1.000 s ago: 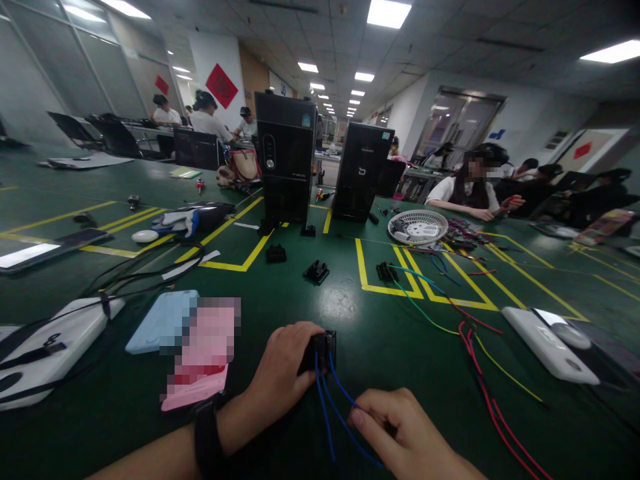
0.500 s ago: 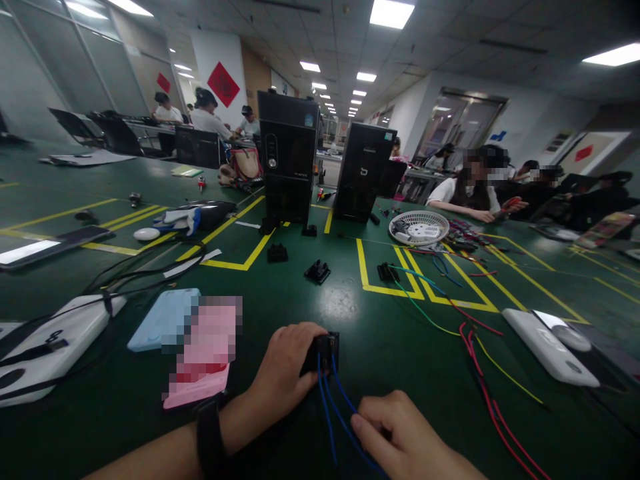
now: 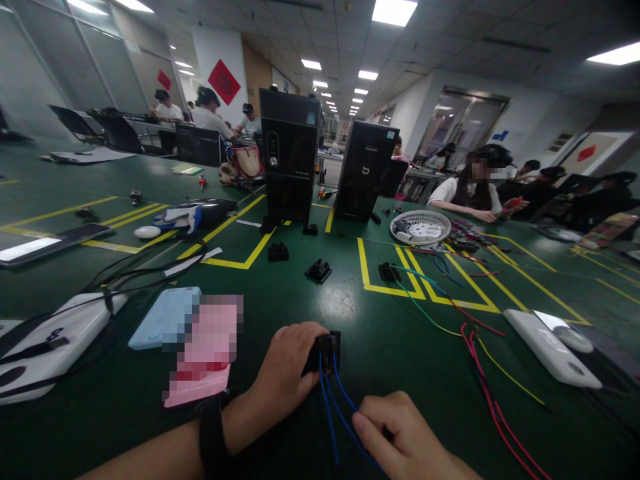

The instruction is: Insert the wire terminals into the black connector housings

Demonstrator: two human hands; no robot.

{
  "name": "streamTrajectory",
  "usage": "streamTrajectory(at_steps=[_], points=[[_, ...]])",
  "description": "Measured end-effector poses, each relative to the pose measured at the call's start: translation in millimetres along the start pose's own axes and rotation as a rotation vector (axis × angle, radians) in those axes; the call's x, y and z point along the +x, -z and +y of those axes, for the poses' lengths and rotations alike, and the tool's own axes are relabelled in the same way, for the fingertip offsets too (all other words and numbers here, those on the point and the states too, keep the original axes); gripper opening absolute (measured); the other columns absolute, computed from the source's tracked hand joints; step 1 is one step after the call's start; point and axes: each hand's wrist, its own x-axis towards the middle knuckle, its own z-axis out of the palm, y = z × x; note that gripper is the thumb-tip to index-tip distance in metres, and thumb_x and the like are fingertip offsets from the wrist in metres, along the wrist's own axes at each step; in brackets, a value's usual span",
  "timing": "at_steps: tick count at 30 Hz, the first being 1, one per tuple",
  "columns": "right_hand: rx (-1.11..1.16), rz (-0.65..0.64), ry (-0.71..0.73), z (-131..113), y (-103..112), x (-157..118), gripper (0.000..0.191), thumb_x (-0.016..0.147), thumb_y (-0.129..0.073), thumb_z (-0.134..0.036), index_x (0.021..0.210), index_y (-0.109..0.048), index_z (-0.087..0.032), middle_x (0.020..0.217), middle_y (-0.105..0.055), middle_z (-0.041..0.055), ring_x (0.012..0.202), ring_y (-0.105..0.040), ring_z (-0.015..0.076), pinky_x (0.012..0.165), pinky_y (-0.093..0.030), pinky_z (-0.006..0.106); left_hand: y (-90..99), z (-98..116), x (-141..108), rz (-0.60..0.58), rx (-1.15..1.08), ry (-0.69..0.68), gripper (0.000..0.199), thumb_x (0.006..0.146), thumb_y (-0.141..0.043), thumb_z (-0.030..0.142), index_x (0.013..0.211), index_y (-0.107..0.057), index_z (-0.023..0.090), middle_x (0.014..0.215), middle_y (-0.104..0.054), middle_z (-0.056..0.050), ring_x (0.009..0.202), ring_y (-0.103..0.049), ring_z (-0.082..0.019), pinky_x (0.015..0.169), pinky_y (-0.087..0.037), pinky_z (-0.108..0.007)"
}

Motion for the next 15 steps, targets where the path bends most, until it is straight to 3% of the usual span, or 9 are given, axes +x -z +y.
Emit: streamTrajectory(at_steps=[3,9,15], points=[[0.002,-0.008,0.078,-1.9,0.7,-0.9,0.038,0.092,-0.039,-0.03,0.058,-0.027,-0.021,0.05,-0.024,-0.0077,0.044,-0.028,0.0071,0.047,-0.021,0.023,2.7,2.2,0.8,-0.014,-0.001,-0.009,0.05,0.073,-0.06,0.009,0.117,-0.044,0.027,0.117,-0.057,-0.004,0.108,-0.053,-0.025,0.093,-0.037,-0.044],[-0.025,-0.002,0.129,-3.6,1.9,-1.4,0.035,0.09,-0.039,-0.027,0.058,-0.026,-0.022,0.051,-0.025,-0.0074,0.045,-0.029,0.0078,0.049,-0.023,0.024,4.0,5.0,0.5,-0.03,-0.009,-0.013,0.051,0.072,-0.059,0.006,0.116,-0.043,0.026,0.115,-0.057,-0.003,0.105,-0.053,-0.024,0.092,-0.036,-0.043],[-0.023,-0.015,0.035,0.5,-0.3,-0.4,0.038,0.092,-0.039,-0.03,0.057,-0.028,-0.021,0.051,-0.026,-0.0073,0.045,-0.029,0.0072,0.047,-0.022,0.023,0.8,2.2,0.3,-0.012,-0.015,0.003,0.048,0.073,-0.06,0.009,0.115,-0.043,0.026,0.114,-0.057,-0.003,0.105,-0.053,-0.024,0.092,-0.036,-0.043]])
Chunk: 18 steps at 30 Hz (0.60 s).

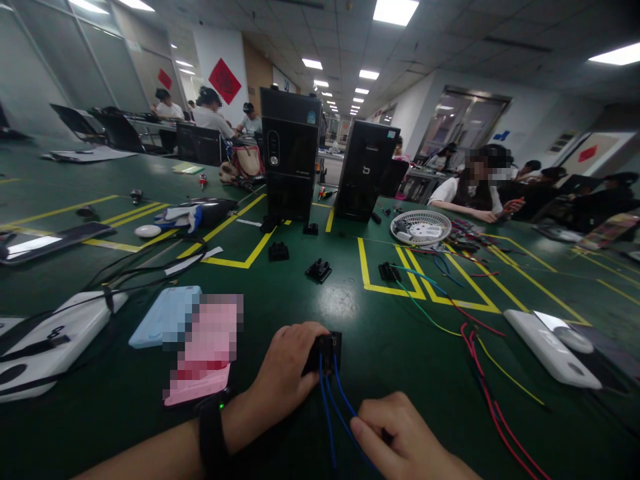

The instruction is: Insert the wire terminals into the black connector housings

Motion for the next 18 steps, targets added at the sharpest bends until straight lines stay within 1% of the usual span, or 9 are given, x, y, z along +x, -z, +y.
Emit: streamTrajectory(at_steps=[3,8,14,18], points=[[0.005,0.023,-0.053,3.2,-2.6,1.8,0.04,0.093,-0.04,-0.033,0.056,-0.031,-0.02,0.05,-0.027,-0.0073,0.045,-0.029,0.007,0.046,-0.02,0.023,-2.8,-2.0,-1.3,0.011,-0.004,0.002,0.05,0.073,-0.06,0.009,0.116,-0.043,0.027,0.115,-0.057,-0.003,0.106,-0.052,-0.024,0.093,-0.035,-0.044],[0.017,0.035,-0.076,4.2,-3.8,3.1,0.04,0.092,-0.04,-0.034,0.055,-0.034,-0.02,0.049,-0.029,-0.007,0.045,-0.03,0.0068,0.046,-0.02,0.023,-2.6,-2.7,-1.2,0.006,-0.01,-0.003,0.049,0.074,-0.06,0.01,0.117,-0.042,0.026,0.115,-0.057,-0.003,0.106,-0.052,-0.025,0.094,-0.034,-0.045],[0.063,0.015,0.033,0.6,-2.6,0.4,0.038,0.09,-0.043,-0.029,0.055,-0.028,-0.021,0.049,-0.024,-0.0078,0.044,-0.028,0.0066,0.046,-0.02,0.023,1.9,1.8,1.5,-0.015,-0.005,-0.009,0.046,0.074,-0.061,0.013,0.114,-0.044,0.027,0.114,-0.058,-0.003,0.105,-0.052,-0.025,0.092,-0.034,-0.044],[0.051,0.015,0.083,-0.1,-3.4,0.7,0.036,0.086,-0.044,-0.025,0.056,-0.026,-0.021,0.049,-0.025,-0.0077,0.043,-0.028,0.0065,0.046,-0.021,0.023,3.5,4.4,1.4,-0.023,-0.014,-0.011,0.044,0.075,-0.061,0.014,0.115,-0.045,0.027,0.114,-0.058,-0.003,0.105,-0.052,-0.024,0.093,-0.033,-0.043]])
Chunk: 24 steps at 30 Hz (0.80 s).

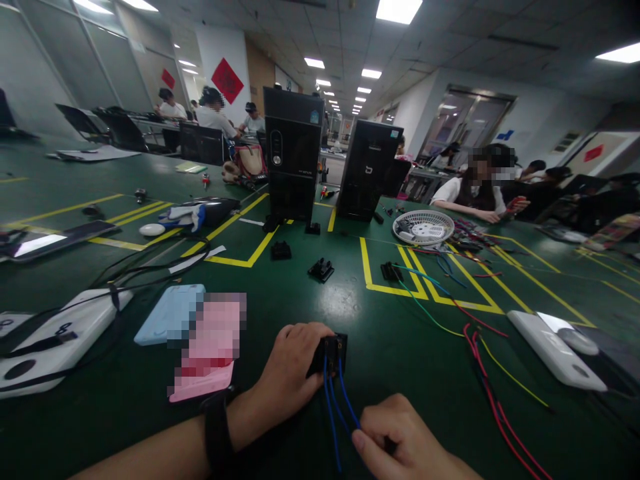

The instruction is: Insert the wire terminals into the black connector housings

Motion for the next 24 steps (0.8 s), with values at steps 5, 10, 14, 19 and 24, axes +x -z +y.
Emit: streamTrajectory(at_steps=[5,10,14,19,24], points=[[0.023,-0.017,0.028,0.6,-0.1,-0.6,0.035,0.085,-0.045,-0.023,0.055,-0.027,-0.021,0.049,-0.027,-0.0078,0.043,-0.028,0.0063,0.046,-0.021,0.023,0.1,-0.3,0.2,-0.002,-0.004,-0.007,0.047,0.074,-0.064,0.014,0.115,-0.044,0.027,0.114,-0.058,-0.002,0.106,-0.052,-0.024,0.093,-0.033,-0.042],[0.014,0.022,-0.114,2.8,1.2,0.0,0.039,0.09,-0.044,-0.031,0.054,-0.033,-0.02,0.048,-0.03,-0.0073,0.044,-0.031,0.0065,0.046,-0.022,0.022,-2.2,-5.3,-0.2,0.013,0.003,0.016,0.045,0.075,-0.069,0.021,0.114,-0.045,0.026,0.11,-0.059,-0.001,0.102,-0.053,-0.024,0.092,-0.033,-0.042],[0.018,0.061,-0.203,4.8,3.1,2.0,0.042,0.092,-0.041,-0.036,0.055,-0.047,-0.018,0.048,-0.039,-0.0055,0.045,-0.038,0.007,0.047,-0.025,0.021,-3.8,-8.7,-1.0,0.02,-0.006,0.029,0.046,0.075,-0.07,0.021,0.114,-0.045,0.026,0.108,-0.058,-0.001,0.1,-0.053,-0.024,0.091,-0.035,-0.042],[0.037,0.031,-0.157,2.2,3.6,1.0,0.04,0.09,-0.044,-0.034,0.053,-0.037,-0.019,0.047,-0.031,-0.0073,0.044,-0.033,0.0065,0.045,-0.022,0.021,-3.3,-5.6,-1.1,0.011,0.006,0.025,0.045,0.075,-0.067,0.019,0.114,-0.045,0.025,0.111,-0.058,-0.003,0.101,-0.052,-0.025,0.091,-0.034,-0.043],[0.113,-0.061,-0.135,-1.6,3.0,1.1,0.033,0.081,-0.049,-0.025,0.054,-0.03,-0.021,0.047,-0.027,-0.0085,0.043,-0.027,0.0061,0.042,-0.02,0.021,-1.5,-1.1,-1.0,-0.016,-0.002,-0.008,0.046,0.077,-0.062,0.015,0.117,-0.043,0.027,0.117,-0.056,-0.002,0.108,-0.051,-0.025,0.094,-0.033,-0.044]])
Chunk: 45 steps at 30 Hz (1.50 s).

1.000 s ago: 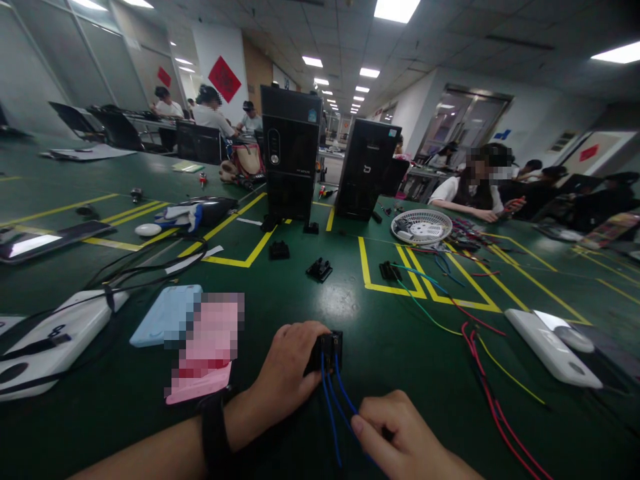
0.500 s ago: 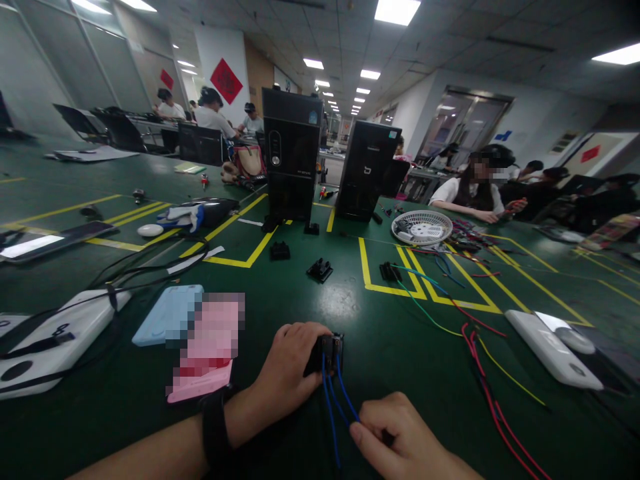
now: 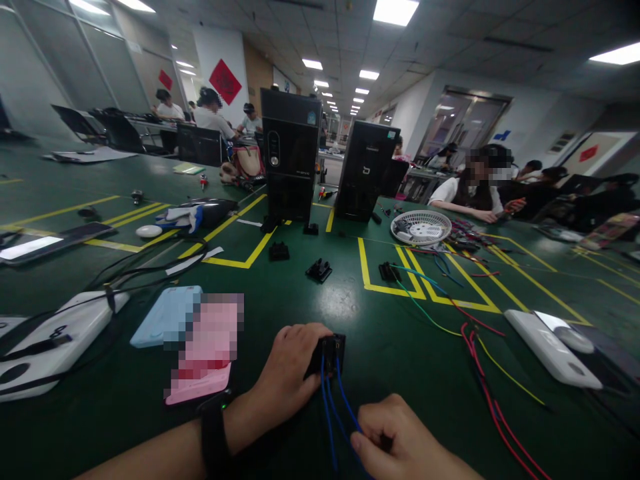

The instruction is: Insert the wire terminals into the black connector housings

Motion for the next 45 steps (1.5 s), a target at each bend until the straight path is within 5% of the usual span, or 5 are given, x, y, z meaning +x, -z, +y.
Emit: streamTrajectory(at_steps=[10,17,24,40,45], points=[[-0.078,0.026,-0.034,2,0,1,0.033,0.084,-0.049,-0.028,0.055,-0.034,-0.02,0.049,-0.032,-0.0078,0.045,-0.031,0.0068,0.045,-0.022,0.022,-1.4,-6,-2,0.026,0.008,0.0,0.046,0.08,-0.062,0.021,0.12,-0.042,0.025,0.119,-0.056,-0.006,0.111,-0.051,-0.026,0.096,-0.035,-0.046],[-0.068,0.095,-0.058,5,2,1,0.037,0.088,-0.047,-0.033,0.056,-0.037,-0.02,0.05,-0.032,-0.0077,0.046,-0.031,0.0074,0.046,-0.022,0.022,-3.6,-9,-4,0.023,0.031,-0.014,0.057,0.082,-0.066,0.045,0.127,-0.038,0.023,0.124,-0.053,-0.01,0.116,-0.048,-0.029,0.1,-0.034,-0.05],[-0.08,0.24,-0.132,1,4,2,0.038,0.089,-0.045,-0.038,0.056,-0.049,-0.018,0.048,-0.038,-0.0057,0.046,-0.037,0.0087,0.047,-0.026,0.023,-3.6,-9,-4,0.044,0.013,0.007,0.051,0.083,-0.064,0.036,0.126,-0.041,0.024,0.123,-0.056,-0.008,0.115,-0.051,-0.027,0.1,-0.035,-0.049],[0.05,0.206,-0.124,5,4,2,0.015,0.085,-0.052,-0.025,0.098,-0.052,-0.019,0.058,-0.044,-0.0087,0.051,-0.043,0.0097,0.05,-0.032,0.021,-0.5,-6,-1,0.037,-0.023,0.026,0.043,0.08,-0.067,0.03,0.119,-0.047,0.025,0.115,-0.06,-0.005,0.108,-0.054,-0.026,0.096,-0.037,-0.047],[0.069,0.201,-0.112,5,4,1,0.007,0.084,-0.053,-0.023,0.089,-0.052,-0.019,0.057,-0.043,-0.0087,0.05,-0.042,0.0091,0.049,-0.031,0.021,0.1,-5,-2,0.045,-0.028,0.025,0.045,0.079,-0.069,0.028,0.118,-0.048,0.025,0.116,-0.059,-0.005,0.109,-0.053,-0.026,0.096,-0.036,-0.046]])
